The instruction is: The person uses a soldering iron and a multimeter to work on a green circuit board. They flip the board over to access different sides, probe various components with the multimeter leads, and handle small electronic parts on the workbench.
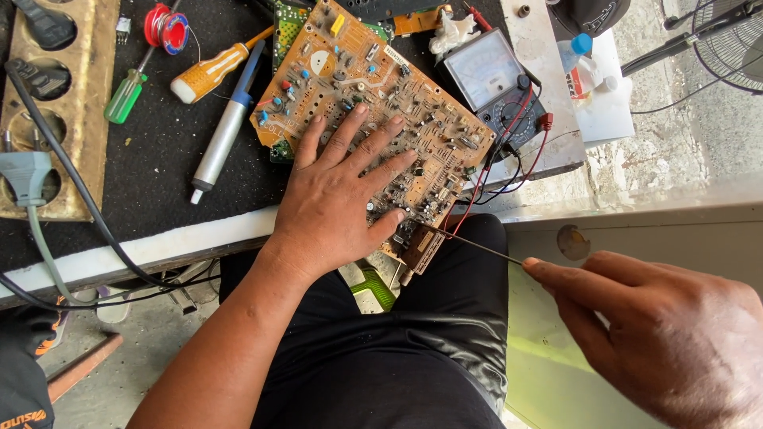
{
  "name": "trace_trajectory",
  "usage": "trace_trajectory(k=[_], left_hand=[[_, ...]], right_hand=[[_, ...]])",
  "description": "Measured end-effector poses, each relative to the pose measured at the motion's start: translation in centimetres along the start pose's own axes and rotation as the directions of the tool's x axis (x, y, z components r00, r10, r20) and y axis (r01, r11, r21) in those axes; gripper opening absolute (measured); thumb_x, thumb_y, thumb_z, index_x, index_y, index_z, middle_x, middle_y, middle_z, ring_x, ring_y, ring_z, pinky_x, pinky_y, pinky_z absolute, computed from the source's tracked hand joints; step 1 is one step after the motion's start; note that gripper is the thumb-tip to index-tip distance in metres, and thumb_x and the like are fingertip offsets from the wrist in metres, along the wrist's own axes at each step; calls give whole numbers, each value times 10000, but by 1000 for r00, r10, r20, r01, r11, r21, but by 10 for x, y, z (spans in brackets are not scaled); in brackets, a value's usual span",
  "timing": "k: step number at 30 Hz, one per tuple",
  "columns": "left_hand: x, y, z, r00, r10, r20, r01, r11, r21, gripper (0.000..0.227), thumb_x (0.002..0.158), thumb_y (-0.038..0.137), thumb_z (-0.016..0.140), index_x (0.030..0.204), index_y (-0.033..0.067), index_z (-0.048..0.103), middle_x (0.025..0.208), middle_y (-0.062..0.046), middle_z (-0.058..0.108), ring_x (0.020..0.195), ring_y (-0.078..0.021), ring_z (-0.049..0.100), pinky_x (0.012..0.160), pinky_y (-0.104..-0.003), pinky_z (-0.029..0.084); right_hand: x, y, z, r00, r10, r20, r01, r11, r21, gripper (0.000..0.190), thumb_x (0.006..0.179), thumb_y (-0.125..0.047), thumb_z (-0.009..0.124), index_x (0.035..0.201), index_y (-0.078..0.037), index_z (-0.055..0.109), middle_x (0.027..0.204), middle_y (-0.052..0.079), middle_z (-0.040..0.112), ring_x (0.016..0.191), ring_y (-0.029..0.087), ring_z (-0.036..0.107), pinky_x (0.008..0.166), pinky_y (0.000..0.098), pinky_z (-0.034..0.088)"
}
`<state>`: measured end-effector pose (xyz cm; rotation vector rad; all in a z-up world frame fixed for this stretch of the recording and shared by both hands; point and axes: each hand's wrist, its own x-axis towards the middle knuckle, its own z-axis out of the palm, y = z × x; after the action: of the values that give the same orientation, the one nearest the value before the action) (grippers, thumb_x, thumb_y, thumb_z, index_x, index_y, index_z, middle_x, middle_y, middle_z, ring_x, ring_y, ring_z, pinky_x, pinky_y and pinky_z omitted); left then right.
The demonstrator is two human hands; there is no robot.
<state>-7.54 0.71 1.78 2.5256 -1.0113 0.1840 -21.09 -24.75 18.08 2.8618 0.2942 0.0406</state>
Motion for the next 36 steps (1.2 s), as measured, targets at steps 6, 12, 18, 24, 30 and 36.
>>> trace_trajectory(k=[6,12,18,24,30,36], left_hand=[[1,0,-1,1000,5,-10,-5,1000,3,675,959,570,595,1560,284,489,1698,-21,269,1575,-342,175,1276,-598,49],[1,1,-2,1000,2,-4,-2,1000,-8,657,971,552,597,1559,278,493,1695,-17,257,1574,-344,162,1274,-617,72],[2,2,-4,1000,8,-3,-8,1000,17,662,962,571,594,1552,282,514,1697,-22,285,1573,-347,189,1258,-610,85],[2,5,-7,1000,-1,13,0,1000,13,628,988,545,606,1550,288,498,1685,4,258,1570,-342,158,1279,-631,110],[4,7,-10,1000,-2,1,2,1000,3,616,965,518,640,1524,274,554,1678,-9,312,1563,-343,213,1249,-635,141],[5,8,-12,1000,3,8,-4,1000,11,594,985,512,619,1522,264,566,1676,-25,321,1562,-358,228,1246,-656,140]], right_hand=[[-2,19,19,995,91,42,-97,977,190,287,923,-290,696,1110,-489,782,686,-198,672,582,62,626,461,318,416],[-7,30,34,998,52,39,-63,931,360,247,914,-249,721,1104,-377,814,660,-120,648,552,106,571,517,293,413],[-8,38,50,998,39,51,-58,886,460,254,898,-221,729,1106,-336,818,642,-103,617,499,114,489,504,281,381],[-1,47,53,998,9,61,-37,877,478,243,876,-238,745,1090,-319,829,604,-67,591,470,161,478,473,321,360],[9,55,52,997,-74,29,47,840,540,251,886,-217,728,1110,-274,824,702,-52,690,494,164,582,490,307,389],[18,64,61,994,-108,16,81,826,558,207,879,-243,741,1065,-249,831,663,-66,632,493,146,538,486,322,376]])
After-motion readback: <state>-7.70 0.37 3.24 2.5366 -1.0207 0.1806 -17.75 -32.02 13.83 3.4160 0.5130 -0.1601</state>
